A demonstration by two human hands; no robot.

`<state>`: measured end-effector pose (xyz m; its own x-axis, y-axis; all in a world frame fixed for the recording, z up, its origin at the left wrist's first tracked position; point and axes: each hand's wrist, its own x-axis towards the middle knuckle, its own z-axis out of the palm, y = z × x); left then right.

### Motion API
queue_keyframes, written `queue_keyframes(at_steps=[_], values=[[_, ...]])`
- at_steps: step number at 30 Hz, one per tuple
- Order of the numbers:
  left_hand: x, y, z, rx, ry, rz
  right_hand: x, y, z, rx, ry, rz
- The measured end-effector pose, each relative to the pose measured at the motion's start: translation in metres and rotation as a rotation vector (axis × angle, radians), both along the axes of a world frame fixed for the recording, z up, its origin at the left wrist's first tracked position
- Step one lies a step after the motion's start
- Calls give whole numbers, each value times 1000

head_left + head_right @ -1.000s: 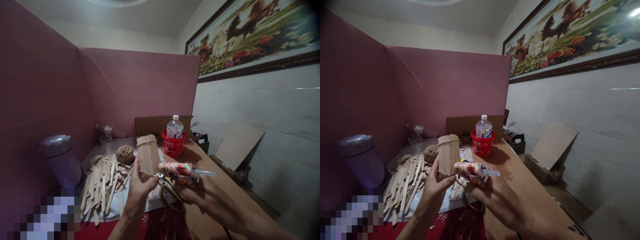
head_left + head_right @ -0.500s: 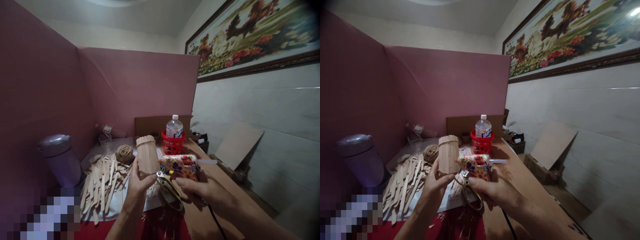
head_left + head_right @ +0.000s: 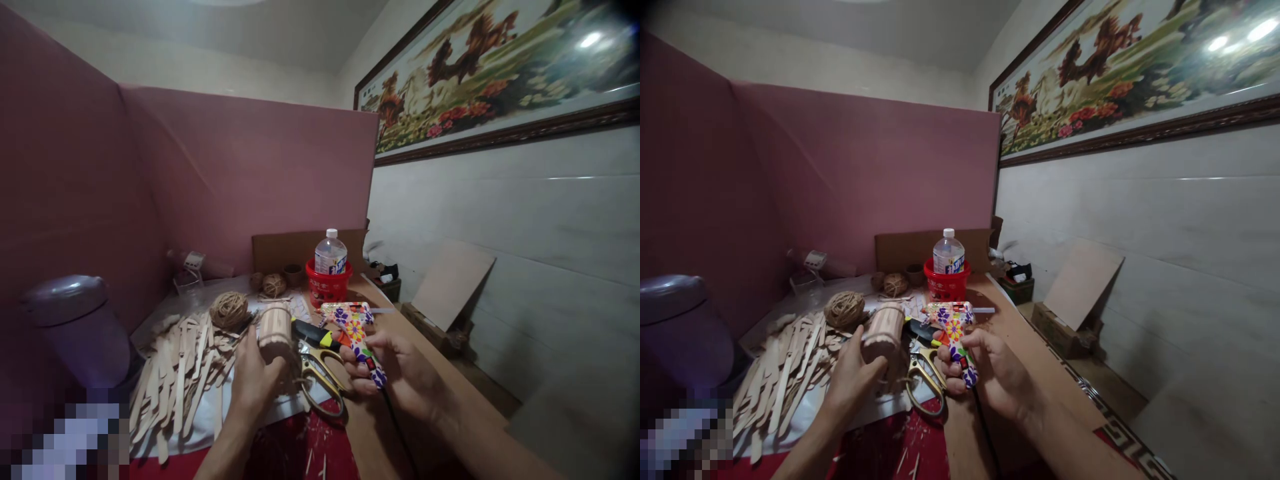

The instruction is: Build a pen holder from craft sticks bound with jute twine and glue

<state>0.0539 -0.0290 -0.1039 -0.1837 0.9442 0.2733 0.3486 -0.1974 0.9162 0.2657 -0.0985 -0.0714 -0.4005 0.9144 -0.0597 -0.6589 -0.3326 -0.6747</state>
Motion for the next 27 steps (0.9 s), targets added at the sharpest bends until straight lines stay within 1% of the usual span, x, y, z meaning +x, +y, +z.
queue_keyframes(at_steps=[2,4,8,10,13,18,20,23,25,27], values=[[-3,2,-4,-1,25,-17,2,3,-3,-11,55,12],[-5,5,-9,-1,91,-9,3,4,-5,-3,92,20],[-5,7,-13,65,403,122,3,3,-7,71,101,39],[-3,5,-12,139,481,159,2,2,-8,110,59,18],[-1,2,-9,239,478,170,1,0,-9,129,-38,-43],[1,0,-6,305,417,160,0,-3,-6,219,-225,-111],[1,-1,-5,344,373,140,2,-2,-5,252,-235,-124],[2,-4,-3,440,315,124,7,3,-8,267,-208,-107],[4,-7,-1,519,303,114,10,8,-10,244,-198,-89],[6,-11,0,612,317,72,11,14,-11,185,-209,-74]])
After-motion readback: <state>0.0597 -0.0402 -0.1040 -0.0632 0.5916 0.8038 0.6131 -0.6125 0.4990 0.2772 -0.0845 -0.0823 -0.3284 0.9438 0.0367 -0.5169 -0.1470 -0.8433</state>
